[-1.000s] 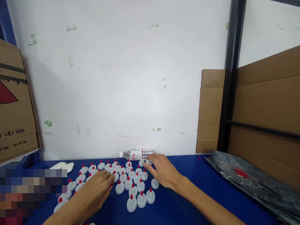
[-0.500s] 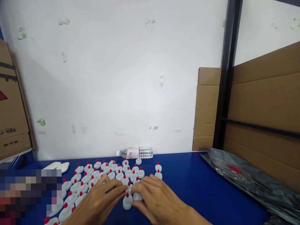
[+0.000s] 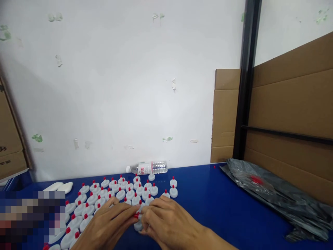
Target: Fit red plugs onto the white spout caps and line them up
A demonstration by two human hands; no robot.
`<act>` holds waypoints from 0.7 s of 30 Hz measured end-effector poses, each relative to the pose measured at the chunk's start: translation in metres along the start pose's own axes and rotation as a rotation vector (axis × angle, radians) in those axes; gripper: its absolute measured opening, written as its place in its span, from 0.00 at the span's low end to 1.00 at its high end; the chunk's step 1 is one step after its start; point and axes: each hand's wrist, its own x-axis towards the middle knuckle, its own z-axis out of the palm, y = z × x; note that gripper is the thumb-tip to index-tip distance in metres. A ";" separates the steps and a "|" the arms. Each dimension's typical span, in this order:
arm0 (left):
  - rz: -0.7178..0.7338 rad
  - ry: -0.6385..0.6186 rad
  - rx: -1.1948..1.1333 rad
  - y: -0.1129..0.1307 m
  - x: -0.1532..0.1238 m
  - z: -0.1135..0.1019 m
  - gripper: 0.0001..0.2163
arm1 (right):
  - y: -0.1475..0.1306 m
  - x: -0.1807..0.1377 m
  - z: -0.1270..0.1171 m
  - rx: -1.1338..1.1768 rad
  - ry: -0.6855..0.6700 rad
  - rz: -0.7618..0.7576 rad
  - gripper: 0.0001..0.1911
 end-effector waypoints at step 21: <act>-0.109 -0.161 0.006 0.014 -0.007 0.007 0.15 | -0.002 0.001 -0.003 -0.109 -0.028 -0.127 0.14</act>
